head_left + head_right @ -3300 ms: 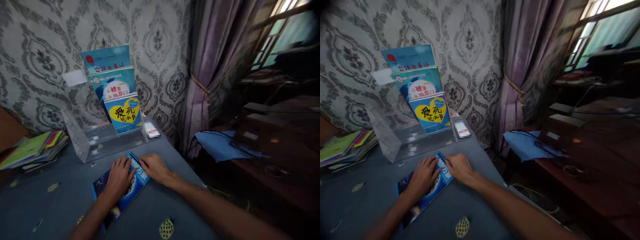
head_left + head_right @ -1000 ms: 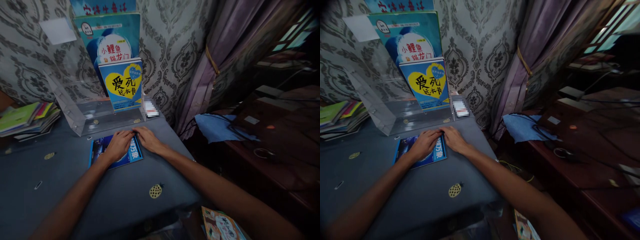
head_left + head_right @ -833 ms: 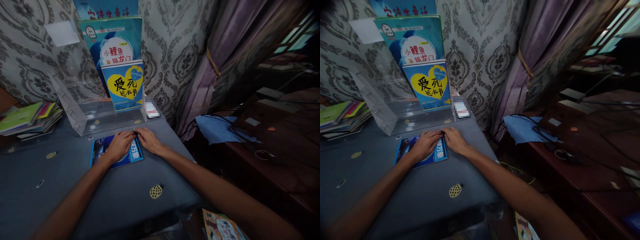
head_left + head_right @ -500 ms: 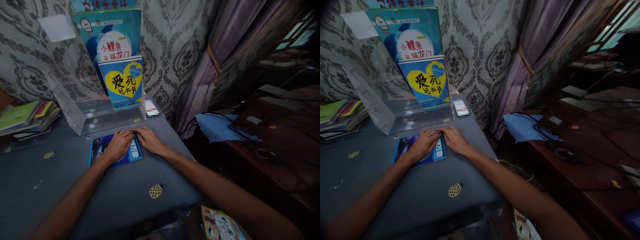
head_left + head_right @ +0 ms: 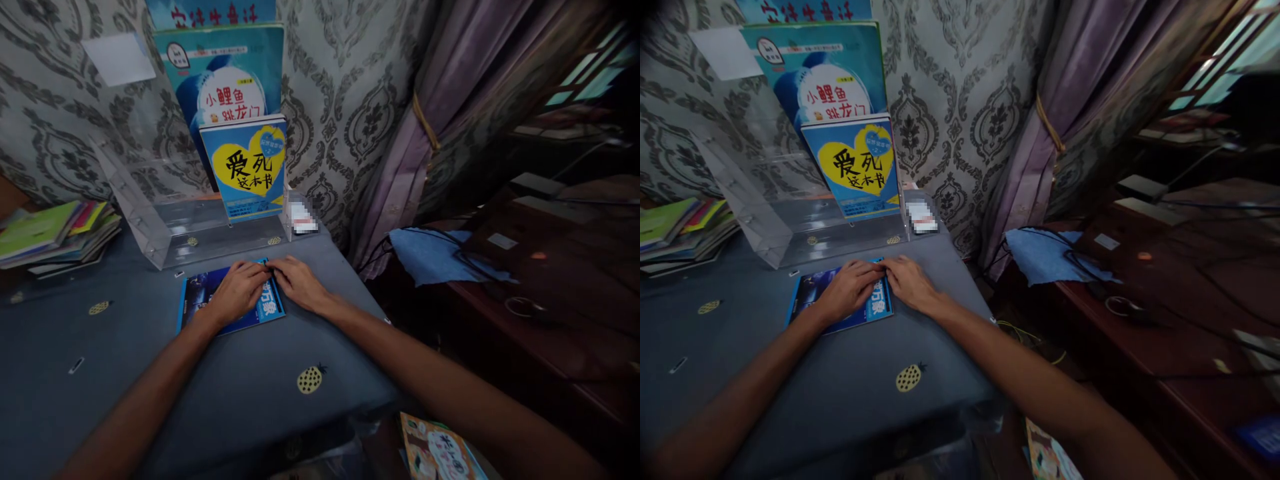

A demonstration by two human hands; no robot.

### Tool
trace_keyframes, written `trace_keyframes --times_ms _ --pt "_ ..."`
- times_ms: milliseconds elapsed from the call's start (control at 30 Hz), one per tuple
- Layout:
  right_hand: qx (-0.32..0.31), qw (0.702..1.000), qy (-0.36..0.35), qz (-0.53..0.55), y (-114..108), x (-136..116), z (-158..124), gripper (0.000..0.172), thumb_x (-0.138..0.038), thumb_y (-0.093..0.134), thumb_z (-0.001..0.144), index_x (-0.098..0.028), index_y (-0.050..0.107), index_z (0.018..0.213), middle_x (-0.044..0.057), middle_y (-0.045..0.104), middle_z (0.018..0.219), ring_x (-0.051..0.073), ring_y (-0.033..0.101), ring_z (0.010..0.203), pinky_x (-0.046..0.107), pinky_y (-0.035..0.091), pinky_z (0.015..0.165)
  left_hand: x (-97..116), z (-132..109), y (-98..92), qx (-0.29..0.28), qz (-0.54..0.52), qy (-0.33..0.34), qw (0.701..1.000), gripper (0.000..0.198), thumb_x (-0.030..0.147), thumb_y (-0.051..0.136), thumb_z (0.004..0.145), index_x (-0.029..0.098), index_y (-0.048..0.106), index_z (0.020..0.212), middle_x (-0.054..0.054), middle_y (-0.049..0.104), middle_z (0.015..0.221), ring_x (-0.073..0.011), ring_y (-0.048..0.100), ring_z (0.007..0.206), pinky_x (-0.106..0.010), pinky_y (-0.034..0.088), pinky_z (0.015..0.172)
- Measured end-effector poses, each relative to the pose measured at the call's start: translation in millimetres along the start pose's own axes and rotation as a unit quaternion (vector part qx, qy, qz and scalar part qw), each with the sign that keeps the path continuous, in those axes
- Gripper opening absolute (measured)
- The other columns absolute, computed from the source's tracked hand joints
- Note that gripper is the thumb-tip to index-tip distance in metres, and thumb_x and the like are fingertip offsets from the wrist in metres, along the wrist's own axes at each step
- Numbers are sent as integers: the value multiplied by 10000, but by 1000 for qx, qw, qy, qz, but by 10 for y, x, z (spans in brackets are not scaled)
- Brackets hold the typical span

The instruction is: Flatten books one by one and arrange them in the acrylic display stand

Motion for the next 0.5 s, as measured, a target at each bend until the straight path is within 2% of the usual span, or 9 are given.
trace_keyframes --times_ms 167,500 --pt "-3 1000 -3 8 11 27 10 366 -49 479 940 -169 666 1230 89 730 1086 215 618 1019 369 487 943 3 16 -6 -11 -10 -7 1000 335 104 450 916 200 698 1118 -98 710 1174 -242 636 1095 -456 449 1009" --pt "0 999 5 34 -38 -25 -103 377 -69 472 948 -150 651 1269 123 717 1210 231 641 1117 418 496 1011 -24 -66 -43 -39 -28 -11 999 382 127 449 937 206 689 1223 -90 706 1283 -266 597 1249 -510 438 1065"
Point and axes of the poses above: each hand's wrist, its own z-axis towards the middle knuckle, its own y-axis out of the palm, x = y × z, the point moved 4 cm from there along z, towards the middle knuckle
